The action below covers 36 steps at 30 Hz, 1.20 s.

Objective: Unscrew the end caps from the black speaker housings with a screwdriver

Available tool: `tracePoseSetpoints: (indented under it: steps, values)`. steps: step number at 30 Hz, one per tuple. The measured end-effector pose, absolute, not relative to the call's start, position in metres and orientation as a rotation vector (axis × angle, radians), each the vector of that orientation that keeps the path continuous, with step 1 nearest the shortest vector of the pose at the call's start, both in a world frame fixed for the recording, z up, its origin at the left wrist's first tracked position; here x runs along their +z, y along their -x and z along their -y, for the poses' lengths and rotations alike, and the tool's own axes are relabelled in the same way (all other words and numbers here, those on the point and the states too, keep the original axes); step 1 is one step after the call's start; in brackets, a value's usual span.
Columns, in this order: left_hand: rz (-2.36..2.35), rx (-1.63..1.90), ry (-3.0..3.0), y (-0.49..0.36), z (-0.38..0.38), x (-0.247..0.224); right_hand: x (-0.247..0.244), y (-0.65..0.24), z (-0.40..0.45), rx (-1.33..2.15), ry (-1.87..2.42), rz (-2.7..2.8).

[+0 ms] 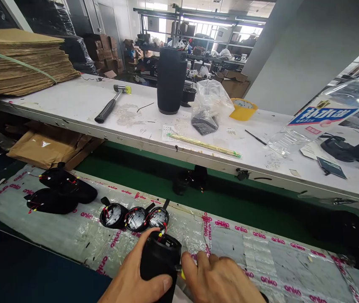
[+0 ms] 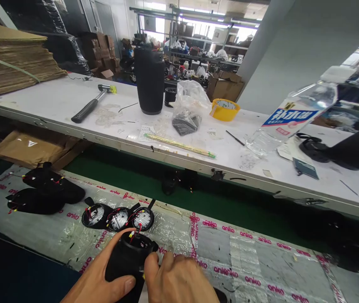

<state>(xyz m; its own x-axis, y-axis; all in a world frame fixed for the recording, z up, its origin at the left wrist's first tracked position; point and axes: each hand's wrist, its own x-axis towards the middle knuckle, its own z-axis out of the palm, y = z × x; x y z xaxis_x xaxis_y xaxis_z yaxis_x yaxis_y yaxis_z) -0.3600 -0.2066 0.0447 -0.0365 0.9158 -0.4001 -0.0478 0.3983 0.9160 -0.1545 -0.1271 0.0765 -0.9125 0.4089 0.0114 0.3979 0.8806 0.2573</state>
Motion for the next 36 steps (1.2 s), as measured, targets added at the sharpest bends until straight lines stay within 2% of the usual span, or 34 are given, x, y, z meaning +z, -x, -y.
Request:
tracePoseSetpoints:
  steps: [7, 17, 36]
  values:
    - [-1.042, 1.080, -0.595, 0.367, 0.206, 0.032, 0.065, 0.148, 0.109, -0.243, -0.863, -3.157]
    - [-1.018, 1.143, -0.658, 0.367, 0.206, 0.034, 0.071, 0.160, 0.112, 0.087, -0.649, -3.115]
    - [-1.105, 1.088, -0.778, 0.369, 0.206, 0.033, 0.066, 0.160, 0.116, 0.098, -0.651, -3.153]
